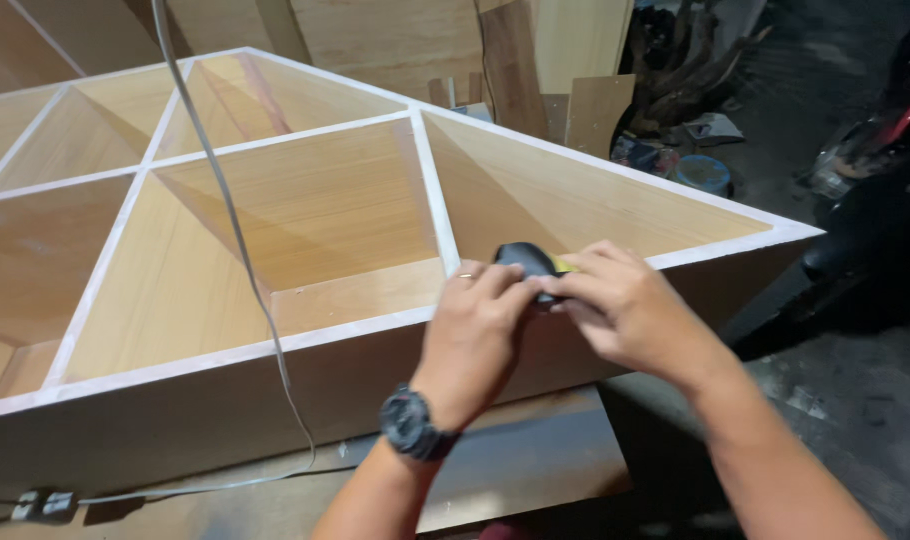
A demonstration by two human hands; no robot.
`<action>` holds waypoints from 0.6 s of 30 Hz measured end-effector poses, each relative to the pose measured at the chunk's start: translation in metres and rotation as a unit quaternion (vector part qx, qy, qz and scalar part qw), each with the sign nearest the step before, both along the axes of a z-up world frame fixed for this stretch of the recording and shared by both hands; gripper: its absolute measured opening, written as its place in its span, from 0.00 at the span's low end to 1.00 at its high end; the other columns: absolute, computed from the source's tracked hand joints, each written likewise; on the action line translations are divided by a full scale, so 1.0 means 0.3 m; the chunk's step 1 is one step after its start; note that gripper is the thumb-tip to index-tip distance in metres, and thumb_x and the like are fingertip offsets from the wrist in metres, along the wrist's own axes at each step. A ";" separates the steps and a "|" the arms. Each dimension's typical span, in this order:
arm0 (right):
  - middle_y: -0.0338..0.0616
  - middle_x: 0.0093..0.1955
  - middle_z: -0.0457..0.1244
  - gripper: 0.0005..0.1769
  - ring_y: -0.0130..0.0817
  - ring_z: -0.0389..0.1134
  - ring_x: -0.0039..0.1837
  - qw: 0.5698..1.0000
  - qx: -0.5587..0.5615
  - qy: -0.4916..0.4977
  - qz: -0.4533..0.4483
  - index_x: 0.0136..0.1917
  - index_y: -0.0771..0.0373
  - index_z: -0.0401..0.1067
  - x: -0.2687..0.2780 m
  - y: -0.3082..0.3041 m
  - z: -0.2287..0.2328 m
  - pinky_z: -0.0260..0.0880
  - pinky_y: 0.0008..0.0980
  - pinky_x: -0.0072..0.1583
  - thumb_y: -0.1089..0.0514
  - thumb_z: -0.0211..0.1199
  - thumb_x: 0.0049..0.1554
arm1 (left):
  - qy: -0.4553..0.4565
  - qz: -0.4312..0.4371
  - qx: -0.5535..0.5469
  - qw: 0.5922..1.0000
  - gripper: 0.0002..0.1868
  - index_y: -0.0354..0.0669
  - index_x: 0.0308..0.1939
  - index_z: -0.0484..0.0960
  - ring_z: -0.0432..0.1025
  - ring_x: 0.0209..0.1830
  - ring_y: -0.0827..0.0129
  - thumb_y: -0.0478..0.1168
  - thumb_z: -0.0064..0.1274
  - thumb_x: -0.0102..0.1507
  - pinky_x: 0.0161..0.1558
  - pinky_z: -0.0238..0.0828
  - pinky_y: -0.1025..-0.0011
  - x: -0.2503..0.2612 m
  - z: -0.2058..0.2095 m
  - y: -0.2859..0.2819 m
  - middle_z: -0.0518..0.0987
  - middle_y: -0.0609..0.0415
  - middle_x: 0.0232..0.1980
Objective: The person sands the inner corners and edges of a wooden shelf unit using a piece of sandpaper.
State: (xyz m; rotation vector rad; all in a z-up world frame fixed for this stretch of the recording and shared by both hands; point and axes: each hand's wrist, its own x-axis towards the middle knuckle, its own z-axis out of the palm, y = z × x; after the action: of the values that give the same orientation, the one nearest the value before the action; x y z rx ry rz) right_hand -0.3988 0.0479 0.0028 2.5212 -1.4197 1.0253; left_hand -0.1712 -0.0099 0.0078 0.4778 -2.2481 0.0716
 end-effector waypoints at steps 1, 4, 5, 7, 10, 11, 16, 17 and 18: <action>0.50 0.62 0.70 0.20 0.52 0.66 0.63 1.000 0.005 0.000 0.013 0.63 0.56 0.80 0.029 -0.018 -0.015 0.68 0.49 0.67 0.64 0.65 0.58 | -0.001 0.000 0.016 1.000 0.14 0.44 0.55 0.88 0.73 0.48 0.44 0.29 0.54 0.68 0.60 0.70 0.50 0.047 0.002 -0.008 0.84 0.44 0.52; 0.50 0.64 0.71 0.17 0.55 0.66 0.56 0.998 -0.045 0.014 0.052 0.63 0.52 0.80 0.227 -0.080 0.000 0.68 0.52 0.59 0.60 0.65 0.62 | -0.056 0.083 0.082 0.992 0.29 0.53 0.61 0.87 0.75 0.57 0.46 0.32 0.64 0.54 0.64 0.70 0.53 0.257 -0.011 -0.001 0.84 0.50 0.60; 0.50 0.64 0.71 0.17 0.55 0.66 0.56 0.998 -0.045 0.012 0.050 0.63 0.52 0.80 0.290 -0.095 0.012 0.68 0.52 0.59 0.60 0.65 0.62 | -0.058 0.081 0.082 0.992 0.29 0.53 0.61 0.87 0.75 0.57 0.46 0.32 0.64 0.54 0.64 0.70 0.53 0.309 -0.009 -0.001 0.84 0.50 0.60; 0.52 0.51 0.68 0.07 0.54 0.63 0.47 0.989 -0.125 0.004 0.082 0.54 0.60 0.78 0.409 -0.122 0.039 0.66 0.53 0.51 0.60 0.59 0.68 | -0.025 0.134 0.098 0.986 0.18 0.49 0.55 0.90 0.77 0.53 0.51 0.36 0.68 0.60 0.59 0.72 0.55 0.408 -0.004 -0.001 0.86 0.48 0.59; 0.53 0.55 0.68 0.05 0.52 0.64 0.50 0.989 -0.112 -0.002 0.094 0.48 0.62 0.74 0.431 -0.135 0.027 0.66 0.49 0.50 0.63 0.61 0.68 | 0.004 0.149 0.086 0.985 0.14 0.48 0.52 0.91 0.78 0.52 0.57 0.36 0.69 0.62 0.60 0.68 0.57 0.426 -0.008 -0.007 0.86 0.49 0.54; 0.53 0.55 0.68 0.05 0.52 0.64 0.50 0.989 -0.112 -0.002 0.094 0.48 0.62 0.74 0.405 -0.122 0.039 0.66 0.49 0.50 0.63 0.61 0.68 | 0.004 0.149 0.086 0.985 0.14 0.48 0.52 0.91 0.78 0.52 0.57 0.36 0.69 0.62 0.60 0.68 0.57 0.403 -0.005 -0.003 0.86 0.49 0.54; 0.50 0.61 0.71 0.16 0.52 0.66 0.55 0.997 -0.023 0.037 0.068 0.66 0.53 0.79 0.124 -0.044 0.061 0.67 0.48 0.59 0.61 0.63 0.65 | -0.021 0.039 0.079 0.996 0.17 0.48 0.53 0.88 0.76 0.48 0.48 0.34 0.64 0.59 0.62 0.67 0.50 0.131 0.015 0.010 0.84 0.48 0.52; 0.50 0.61 0.71 0.16 0.52 0.66 0.55 0.997 -0.020 0.038 0.065 0.66 0.53 0.79 0.042 -0.019 0.052 0.67 0.48 0.59 0.61 0.63 0.65 | -0.020 0.035 0.081 0.996 0.17 0.48 0.53 0.88 0.76 0.48 0.48 0.34 0.64 0.59 0.62 0.67 0.50 0.047 0.003 0.010 0.84 0.48 0.52; 0.49 0.64 0.71 0.20 0.51 0.67 0.61 0.999 0.016 0.029 0.038 0.66 0.52 0.79 -0.035 0.003 0.043 0.66 0.48 0.65 0.63 0.63 0.62 | 0.003 0.010 0.050 0.999 0.13 0.46 0.53 0.88 0.74 0.45 0.47 0.33 0.61 0.64 0.57 0.67 0.51 -0.032 -0.007 0.011 0.82 0.47 0.51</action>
State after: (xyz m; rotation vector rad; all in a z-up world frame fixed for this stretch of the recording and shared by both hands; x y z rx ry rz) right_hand -0.4092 0.0488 0.0157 2.6227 -1.3455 0.9390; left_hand -0.1807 -0.0068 0.0056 0.5536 -2.2491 -0.0330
